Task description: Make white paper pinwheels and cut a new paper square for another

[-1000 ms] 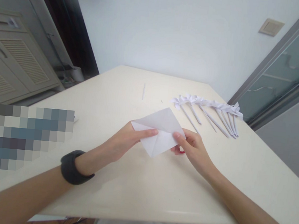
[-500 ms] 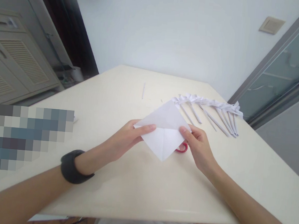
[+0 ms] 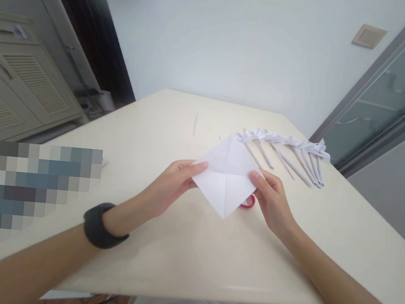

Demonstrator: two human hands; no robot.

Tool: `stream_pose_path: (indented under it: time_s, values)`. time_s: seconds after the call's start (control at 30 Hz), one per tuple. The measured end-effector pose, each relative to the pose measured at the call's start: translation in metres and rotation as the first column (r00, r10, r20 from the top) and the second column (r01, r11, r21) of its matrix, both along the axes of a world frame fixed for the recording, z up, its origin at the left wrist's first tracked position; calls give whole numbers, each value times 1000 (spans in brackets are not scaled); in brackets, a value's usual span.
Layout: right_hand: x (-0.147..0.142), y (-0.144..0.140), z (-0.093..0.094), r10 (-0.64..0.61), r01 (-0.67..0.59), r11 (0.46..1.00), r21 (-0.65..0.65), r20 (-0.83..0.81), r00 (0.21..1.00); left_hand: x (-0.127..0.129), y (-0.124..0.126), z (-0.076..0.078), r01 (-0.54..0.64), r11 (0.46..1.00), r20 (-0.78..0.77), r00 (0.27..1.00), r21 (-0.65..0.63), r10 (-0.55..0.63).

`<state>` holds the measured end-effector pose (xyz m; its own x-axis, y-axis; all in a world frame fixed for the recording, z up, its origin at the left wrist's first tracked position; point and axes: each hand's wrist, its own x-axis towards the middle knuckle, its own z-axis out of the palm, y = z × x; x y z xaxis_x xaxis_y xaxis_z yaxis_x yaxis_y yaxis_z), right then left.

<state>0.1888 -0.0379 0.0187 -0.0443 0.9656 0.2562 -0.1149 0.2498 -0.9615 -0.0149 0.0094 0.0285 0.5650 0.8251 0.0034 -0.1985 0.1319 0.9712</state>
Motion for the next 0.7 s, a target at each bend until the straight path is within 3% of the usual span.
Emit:
stream_pose_path:
  time_s: [0.5, 0.7]
  values:
    - [0, 0, -1, 9, -11, 1000, -21, -67, 998, 0, 1, -3, -109, 982, -97, 987, 152, 125]
    - [1, 0, -2, 153, -160, 982, -98, -70, 986, 0, 0, -2, -141, 976, -85, 984, 168, 156]
